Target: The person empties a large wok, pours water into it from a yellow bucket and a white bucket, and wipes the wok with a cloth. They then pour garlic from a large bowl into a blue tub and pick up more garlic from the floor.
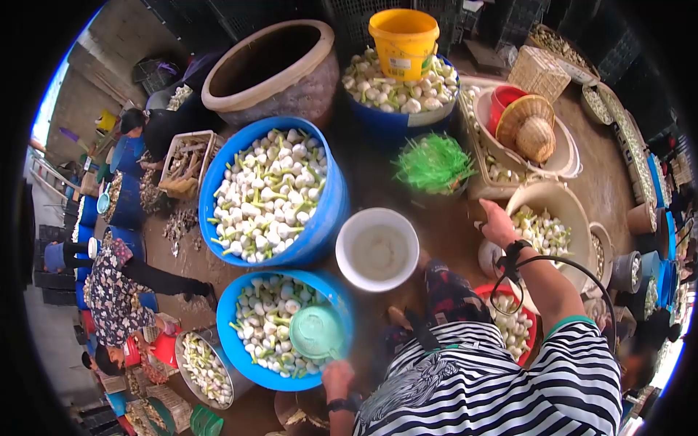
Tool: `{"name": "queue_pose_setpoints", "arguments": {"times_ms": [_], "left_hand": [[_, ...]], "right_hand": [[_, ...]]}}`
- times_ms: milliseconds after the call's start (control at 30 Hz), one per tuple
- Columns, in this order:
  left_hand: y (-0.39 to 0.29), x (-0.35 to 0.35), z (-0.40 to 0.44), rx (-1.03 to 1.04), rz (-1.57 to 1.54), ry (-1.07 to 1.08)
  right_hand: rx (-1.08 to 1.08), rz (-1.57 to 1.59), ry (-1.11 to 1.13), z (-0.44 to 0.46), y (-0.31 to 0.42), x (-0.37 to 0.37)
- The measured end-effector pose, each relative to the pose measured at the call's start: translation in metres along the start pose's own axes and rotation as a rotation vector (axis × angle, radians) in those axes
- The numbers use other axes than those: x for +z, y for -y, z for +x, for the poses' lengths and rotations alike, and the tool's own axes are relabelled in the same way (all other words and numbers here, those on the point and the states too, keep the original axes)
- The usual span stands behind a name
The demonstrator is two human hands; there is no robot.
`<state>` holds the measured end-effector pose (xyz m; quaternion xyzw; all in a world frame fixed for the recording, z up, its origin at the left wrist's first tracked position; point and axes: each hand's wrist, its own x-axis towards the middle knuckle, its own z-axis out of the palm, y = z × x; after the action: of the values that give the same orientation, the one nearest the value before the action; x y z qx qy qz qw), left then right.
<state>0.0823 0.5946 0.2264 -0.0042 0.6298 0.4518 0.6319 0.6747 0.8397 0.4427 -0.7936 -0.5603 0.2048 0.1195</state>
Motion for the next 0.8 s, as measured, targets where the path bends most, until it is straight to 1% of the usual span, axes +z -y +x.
{"name": "queue_pose_setpoints", "arguments": {"times_ms": [33,67,100,133,200,233,267,300,333,367,433,500,533,567,633,700,767,800], "left_hand": [[0.011,-0.013,0.01,0.056,-0.041,0.12],[0.018,-0.022,0.017,0.106,-0.089,0.243],[0.02,-0.012,0.013,0.175,0.102,0.261],[0.022,0.0,0.008,0.249,0.291,0.268],[0.011,0.051,-0.029,-0.013,0.144,0.023],[-0.004,0.091,-0.052,-0.116,0.103,-0.066],[-0.012,0.119,-0.064,-0.173,0.088,-0.119],[-0.017,0.144,-0.072,-0.223,0.073,-0.163],[-0.019,0.17,-0.075,-0.249,0.06,-0.193],[-0.023,0.19,-0.074,-0.285,0.024,-0.217],[-0.026,0.234,-0.081,-0.265,-0.035,-0.169],[-0.059,0.296,-0.091,-0.231,0.04,-0.167],[-0.074,0.327,-0.09,-0.211,0.07,-0.169],[-0.082,0.347,-0.088,-0.168,0.042,-0.202],[-0.092,0.375,-0.089,-0.078,-0.02,-0.274],[-0.099,0.387,-0.086,-0.097,0.056,-0.312],[-0.105,0.397,-0.082,-0.071,0.063,-0.296],[-0.103,0.399,-0.079,-0.087,0.079,-0.328]], "right_hand": [[-0.058,-0.008,-0.058,0.027,0.003,-0.009],[-0.087,-0.014,-0.088,0.049,0.026,-0.031],[-0.118,-0.017,-0.115,0.072,0.049,-0.051],[-0.202,-0.082,-0.217,0.107,0.048,-0.055],[-0.32,-0.175,-0.33,0.18,0.068,-0.082],[-0.285,-0.191,-0.335,0.214,0.087,-0.098],[-0.292,-0.235,-0.418,0.248,0.104,-0.111],[-0.35,-0.305,-0.506,0.299,0.104,-0.117],[-0.422,-0.299,-0.571,0.348,0.108,-0.125],[-0.428,-0.357,-0.599,0.389,0.117,-0.136],[-0.39,-0.446,-0.561,0.451,0.131,-0.151],[-0.312,-0.44,-0.418,0.499,0.143,-0.155],[-0.324,-0.453,-0.366,0.514,0.148,-0.156],[-0.231,-0.466,-0.202,0.523,0.156,-0.157],[-0.315,-0.579,-0.294,0.557,0.142,-0.136],[-0.286,-0.584,-0.251,0.561,0.14,-0.127],[-0.338,-0.726,-0.268,0.56,0.12,-0.106],[-0.347,-0.605,-0.302,0.564,0.104,-0.09]]}}
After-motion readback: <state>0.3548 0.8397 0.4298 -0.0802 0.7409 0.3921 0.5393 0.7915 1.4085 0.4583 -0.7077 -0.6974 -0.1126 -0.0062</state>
